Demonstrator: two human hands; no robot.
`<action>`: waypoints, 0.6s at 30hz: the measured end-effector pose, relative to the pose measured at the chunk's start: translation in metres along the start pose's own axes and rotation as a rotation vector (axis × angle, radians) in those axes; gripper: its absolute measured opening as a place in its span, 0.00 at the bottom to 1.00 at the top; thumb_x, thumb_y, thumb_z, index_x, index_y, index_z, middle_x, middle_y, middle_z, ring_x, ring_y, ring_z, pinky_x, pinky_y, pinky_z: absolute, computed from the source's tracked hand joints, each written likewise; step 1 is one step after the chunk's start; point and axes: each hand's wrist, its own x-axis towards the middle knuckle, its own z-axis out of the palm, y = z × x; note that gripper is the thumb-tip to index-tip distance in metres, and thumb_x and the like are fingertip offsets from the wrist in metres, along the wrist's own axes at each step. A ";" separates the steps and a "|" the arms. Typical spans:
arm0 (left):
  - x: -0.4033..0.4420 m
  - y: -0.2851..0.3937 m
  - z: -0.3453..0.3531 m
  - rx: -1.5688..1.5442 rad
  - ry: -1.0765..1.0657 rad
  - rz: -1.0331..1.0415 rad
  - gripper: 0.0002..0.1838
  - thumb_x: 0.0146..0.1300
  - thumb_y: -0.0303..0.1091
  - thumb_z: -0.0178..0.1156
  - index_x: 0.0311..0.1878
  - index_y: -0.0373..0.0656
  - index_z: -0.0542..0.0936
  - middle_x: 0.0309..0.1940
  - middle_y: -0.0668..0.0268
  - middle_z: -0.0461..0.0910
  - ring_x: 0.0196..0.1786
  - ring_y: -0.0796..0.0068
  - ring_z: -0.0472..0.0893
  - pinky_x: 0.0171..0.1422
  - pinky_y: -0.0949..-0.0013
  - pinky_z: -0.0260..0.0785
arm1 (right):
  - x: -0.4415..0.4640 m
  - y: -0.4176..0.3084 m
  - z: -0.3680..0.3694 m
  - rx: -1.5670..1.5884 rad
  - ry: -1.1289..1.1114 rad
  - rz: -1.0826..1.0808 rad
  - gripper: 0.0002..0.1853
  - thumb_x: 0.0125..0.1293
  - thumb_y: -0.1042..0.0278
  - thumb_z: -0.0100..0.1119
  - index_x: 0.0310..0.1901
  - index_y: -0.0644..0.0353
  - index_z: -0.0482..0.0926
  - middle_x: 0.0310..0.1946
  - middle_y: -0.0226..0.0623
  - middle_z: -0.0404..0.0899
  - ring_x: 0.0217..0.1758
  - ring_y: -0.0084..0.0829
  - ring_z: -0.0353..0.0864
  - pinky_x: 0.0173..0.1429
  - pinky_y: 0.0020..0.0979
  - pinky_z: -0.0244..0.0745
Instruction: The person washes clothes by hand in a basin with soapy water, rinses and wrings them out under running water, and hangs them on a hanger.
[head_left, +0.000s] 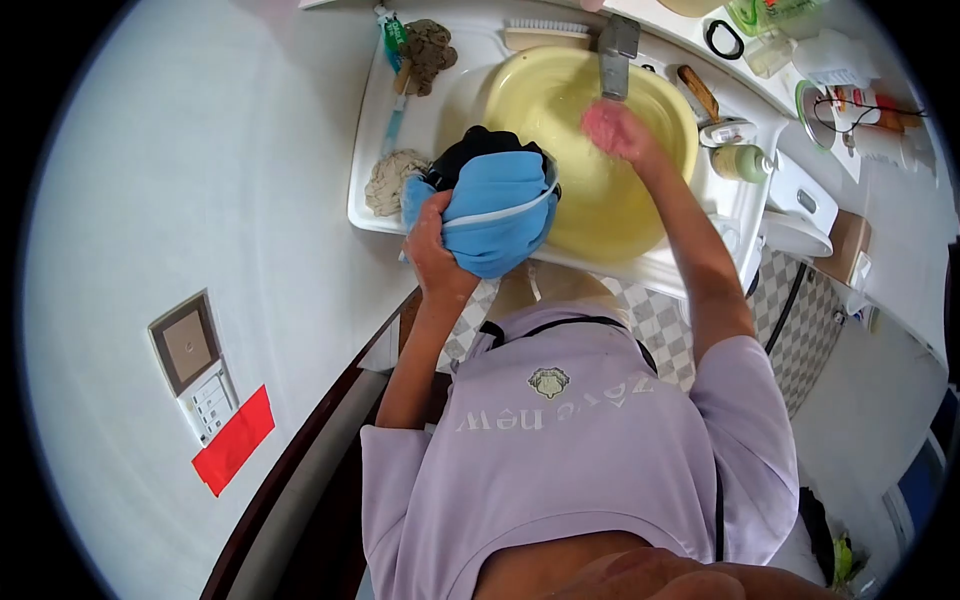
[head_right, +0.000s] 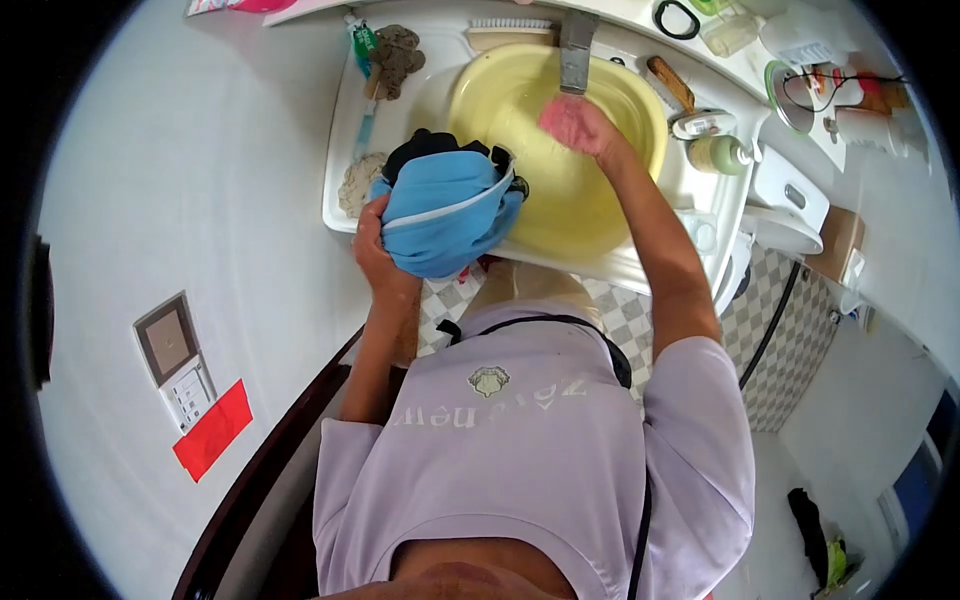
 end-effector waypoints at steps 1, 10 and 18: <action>-0.001 -0.003 0.001 -0.004 0.002 0.007 0.26 0.44 0.39 0.69 0.47 0.38 0.75 0.40 0.54 0.80 0.41 0.56 0.81 0.47 0.63 0.71 | -0.019 0.006 0.012 -0.098 -0.129 0.140 0.12 0.68 0.64 0.47 0.40 0.65 0.74 0.37 0.47 0.81 0.39 0.37 0.82 0.48 0.39 0.81; 0.001 0.003 -0.004 -0.045 -0.025 -0.012 0.14 0.67 0.35 0.48 0.45 0.35 0.76 0.39 0.59 0.79 0.43 0.68 0.78 0.52 0.69 0.68 | -0.028 -0.007 -0.010 -2.181 0.153 0.152 0.14 0.57 0.60 0.51 0.30 0.64 0.80 0.23 0.42 0.80 0.29 0.36 0.82 0.38 0.40 0.75; 0.000 -0.005 -0.003 -0.076 0.006 0.031 0.21 0.49 0.38 0.65 0.45 0.37 0.76 0.37 0.57 0.80 0.39 0.62 0.80 0.47 0.66 0.71 | -0.029 -0.021 0.039 -0.356 0.316 0.124 0.16 0.69 0.60 0.45 0.33 0.63 0.78 0.28 0.45 0.80 0.34 0.38 0.83 0.39 0.33 0.81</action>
